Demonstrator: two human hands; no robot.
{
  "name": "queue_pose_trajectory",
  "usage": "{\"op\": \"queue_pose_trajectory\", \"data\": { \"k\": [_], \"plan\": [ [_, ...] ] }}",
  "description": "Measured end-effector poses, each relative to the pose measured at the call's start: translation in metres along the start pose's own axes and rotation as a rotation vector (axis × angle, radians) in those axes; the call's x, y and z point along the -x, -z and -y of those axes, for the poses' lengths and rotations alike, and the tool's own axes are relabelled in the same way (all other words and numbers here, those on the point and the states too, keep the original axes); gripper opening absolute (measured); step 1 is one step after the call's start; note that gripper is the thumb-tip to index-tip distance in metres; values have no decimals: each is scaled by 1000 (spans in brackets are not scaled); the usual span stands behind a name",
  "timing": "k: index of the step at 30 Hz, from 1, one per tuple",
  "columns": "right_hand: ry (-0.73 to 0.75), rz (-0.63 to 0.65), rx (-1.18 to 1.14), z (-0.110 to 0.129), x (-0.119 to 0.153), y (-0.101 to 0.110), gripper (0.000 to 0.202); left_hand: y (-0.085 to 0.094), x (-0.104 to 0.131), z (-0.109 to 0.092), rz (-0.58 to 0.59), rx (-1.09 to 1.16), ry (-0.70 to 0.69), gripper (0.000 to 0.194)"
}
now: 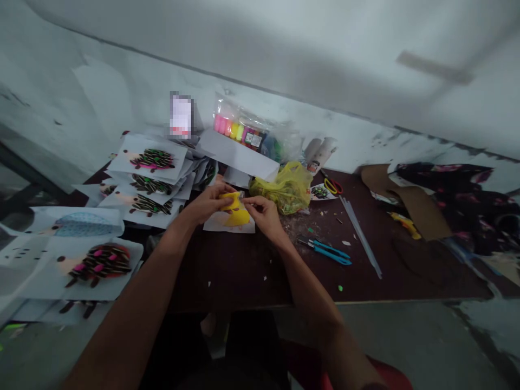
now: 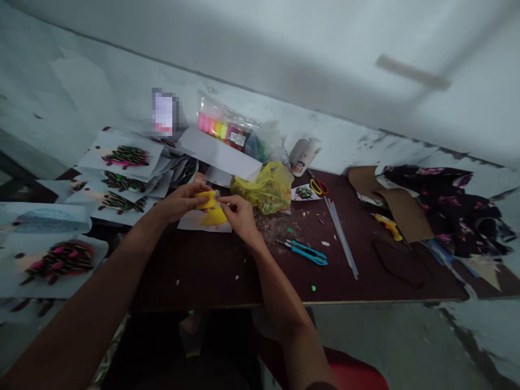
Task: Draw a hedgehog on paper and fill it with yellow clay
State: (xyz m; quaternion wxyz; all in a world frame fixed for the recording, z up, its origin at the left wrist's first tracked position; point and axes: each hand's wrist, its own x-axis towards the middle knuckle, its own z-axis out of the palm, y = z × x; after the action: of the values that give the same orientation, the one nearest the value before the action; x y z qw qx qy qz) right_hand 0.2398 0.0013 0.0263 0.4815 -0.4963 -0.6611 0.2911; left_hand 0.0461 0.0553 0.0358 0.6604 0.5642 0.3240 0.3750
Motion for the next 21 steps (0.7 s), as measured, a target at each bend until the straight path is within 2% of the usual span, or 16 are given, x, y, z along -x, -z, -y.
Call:
{"op": "queue_pose_trajectory", "data": {
  "k": [5,10,16,21],
  "plan": [
    [-33,92,17,2,3,-5,20,6,6,9,-37,20,13,43],
    [-36,53,58,7,6,-5,17,4,7,8,-44,59,48,41],
    [-20,-6,98,12,8,-3,11,4,9,-1,15,-46,66,38],
    [38,57,95,12,8,-1,13,4,13,-7,95,-86,87,31]
  ]
}}
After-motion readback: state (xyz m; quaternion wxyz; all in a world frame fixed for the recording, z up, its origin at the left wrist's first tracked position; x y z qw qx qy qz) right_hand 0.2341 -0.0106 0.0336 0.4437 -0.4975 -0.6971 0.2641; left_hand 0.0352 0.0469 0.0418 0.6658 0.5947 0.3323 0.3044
